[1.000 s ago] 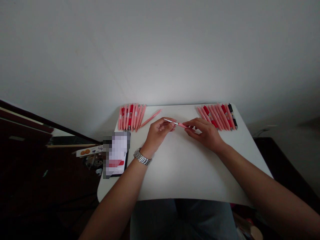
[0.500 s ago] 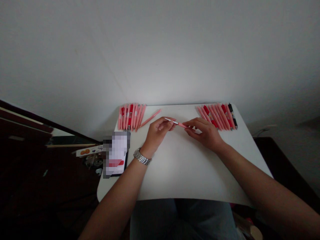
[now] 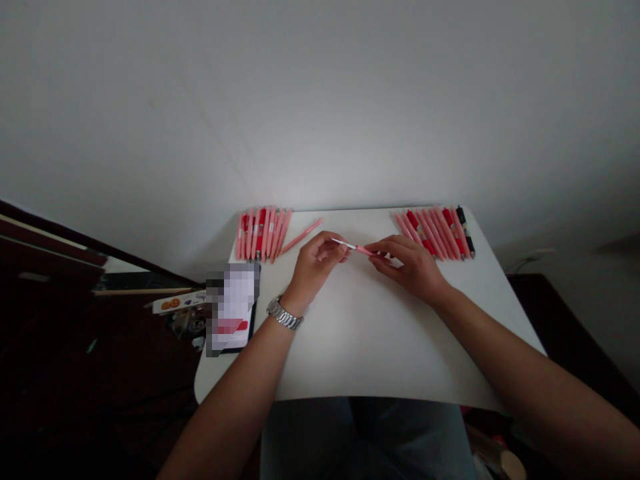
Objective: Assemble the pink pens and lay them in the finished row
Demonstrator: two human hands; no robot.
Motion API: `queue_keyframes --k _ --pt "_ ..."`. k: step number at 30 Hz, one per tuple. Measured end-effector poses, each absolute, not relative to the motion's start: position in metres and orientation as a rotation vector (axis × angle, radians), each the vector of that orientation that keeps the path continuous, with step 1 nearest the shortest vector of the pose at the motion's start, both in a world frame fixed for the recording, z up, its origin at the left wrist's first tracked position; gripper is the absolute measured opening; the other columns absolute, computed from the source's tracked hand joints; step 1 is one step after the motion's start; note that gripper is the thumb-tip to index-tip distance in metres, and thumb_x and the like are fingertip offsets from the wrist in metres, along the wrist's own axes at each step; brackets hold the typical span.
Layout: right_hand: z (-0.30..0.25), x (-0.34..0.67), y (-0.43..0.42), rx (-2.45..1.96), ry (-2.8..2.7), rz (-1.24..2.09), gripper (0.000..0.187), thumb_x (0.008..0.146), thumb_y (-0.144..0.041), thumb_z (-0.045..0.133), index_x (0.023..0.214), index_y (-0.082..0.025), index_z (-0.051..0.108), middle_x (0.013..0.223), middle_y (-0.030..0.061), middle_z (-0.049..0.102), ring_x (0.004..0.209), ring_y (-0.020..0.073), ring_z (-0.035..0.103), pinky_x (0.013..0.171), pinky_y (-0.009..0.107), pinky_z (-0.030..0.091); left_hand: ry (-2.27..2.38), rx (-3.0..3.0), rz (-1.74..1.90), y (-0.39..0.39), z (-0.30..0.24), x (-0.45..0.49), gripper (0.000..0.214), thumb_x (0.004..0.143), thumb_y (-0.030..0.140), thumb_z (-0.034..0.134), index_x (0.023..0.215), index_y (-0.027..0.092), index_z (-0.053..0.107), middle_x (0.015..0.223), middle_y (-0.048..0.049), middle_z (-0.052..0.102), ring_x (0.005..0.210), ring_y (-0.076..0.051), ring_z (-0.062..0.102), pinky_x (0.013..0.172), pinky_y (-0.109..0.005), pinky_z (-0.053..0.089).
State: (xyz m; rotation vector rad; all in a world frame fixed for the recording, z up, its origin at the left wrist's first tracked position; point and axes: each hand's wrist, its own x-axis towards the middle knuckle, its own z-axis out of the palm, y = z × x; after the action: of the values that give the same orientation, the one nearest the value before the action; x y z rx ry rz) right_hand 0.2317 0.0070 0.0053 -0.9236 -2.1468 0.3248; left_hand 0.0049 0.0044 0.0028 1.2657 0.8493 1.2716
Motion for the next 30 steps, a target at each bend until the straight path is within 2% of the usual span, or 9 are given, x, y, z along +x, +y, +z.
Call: queue_keyframes --k 30 --pt "0.0035 0.2318 0.0079 -0.935 -2.138 0.29 0.019 0.099 -0.027 0.061 0.114 -0.023 0.071 0.092 0.0064 0.072 0.078 0.0184 0.066 0.068 0.032 0.054 0.941 1.377 1.227 0.0061 0.0027 0.0033 0.022 0.086 0.036 0.076 0.096 0.018 0.069 0.089 -0.0032 0.07 0.079 -0.013 0.064 0.077 -0.027 0.053"
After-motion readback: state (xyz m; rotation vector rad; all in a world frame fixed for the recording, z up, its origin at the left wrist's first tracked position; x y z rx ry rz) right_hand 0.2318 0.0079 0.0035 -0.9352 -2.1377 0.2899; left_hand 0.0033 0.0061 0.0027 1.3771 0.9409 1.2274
